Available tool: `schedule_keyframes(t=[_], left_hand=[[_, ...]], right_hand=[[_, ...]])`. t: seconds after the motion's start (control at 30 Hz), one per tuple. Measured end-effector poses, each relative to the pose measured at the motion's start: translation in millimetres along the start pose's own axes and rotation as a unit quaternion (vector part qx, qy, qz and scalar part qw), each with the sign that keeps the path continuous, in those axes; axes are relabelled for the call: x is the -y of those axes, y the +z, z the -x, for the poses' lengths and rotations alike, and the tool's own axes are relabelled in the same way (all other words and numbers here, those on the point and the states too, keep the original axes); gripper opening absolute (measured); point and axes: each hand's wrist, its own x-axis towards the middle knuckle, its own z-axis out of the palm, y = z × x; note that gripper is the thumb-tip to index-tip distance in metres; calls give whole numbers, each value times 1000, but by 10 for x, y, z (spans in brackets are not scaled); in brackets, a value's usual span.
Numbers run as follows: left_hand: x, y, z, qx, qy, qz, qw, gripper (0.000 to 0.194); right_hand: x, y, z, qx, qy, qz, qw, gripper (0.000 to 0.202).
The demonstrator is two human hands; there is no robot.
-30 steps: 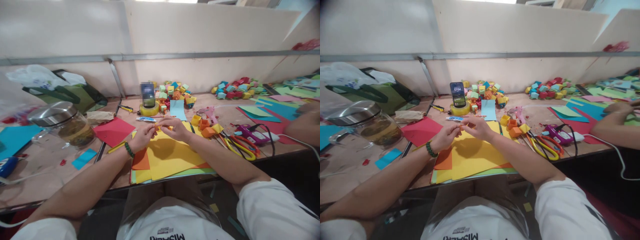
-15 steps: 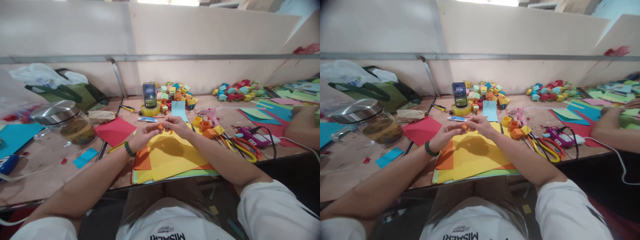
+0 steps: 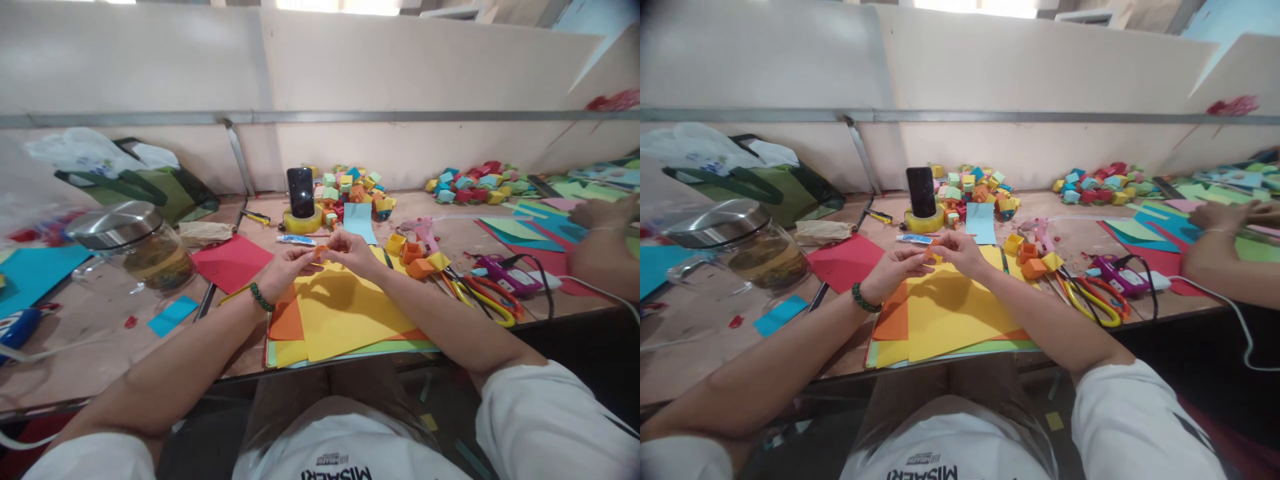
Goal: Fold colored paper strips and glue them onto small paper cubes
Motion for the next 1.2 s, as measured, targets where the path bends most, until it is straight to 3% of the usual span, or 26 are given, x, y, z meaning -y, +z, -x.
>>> schedule_keyframes(t=[0.17,0.3,0.4,0.67,0.9,1.1,1.2], left_hand=[[13,21,14,30,-52,13,998,44],[19,15,-1,10,-42,15,999,44],[12,15,-1,6,-22,5,1000,44],[7,40,30,26,11,-12,1000,39],[5,22,-1,46,-66,18,997,46],[17,30,4,43,-31,-2,999,51],[23,40,3,30,-26,1,999,46]], right_hand=[[-40,27,8,-4,-14,22,1000,41],[-39,44,41,-74,-106,71,989,36],[-20,67,66,-53,-166,115,978,26],[-91,67,30,-15,-117,120,986,21],[-47,52,63,40,-223,206,952,16],[-64,68,83,60,-136,154,977,15],[-99,68,64,64,-148,146,976,15]])
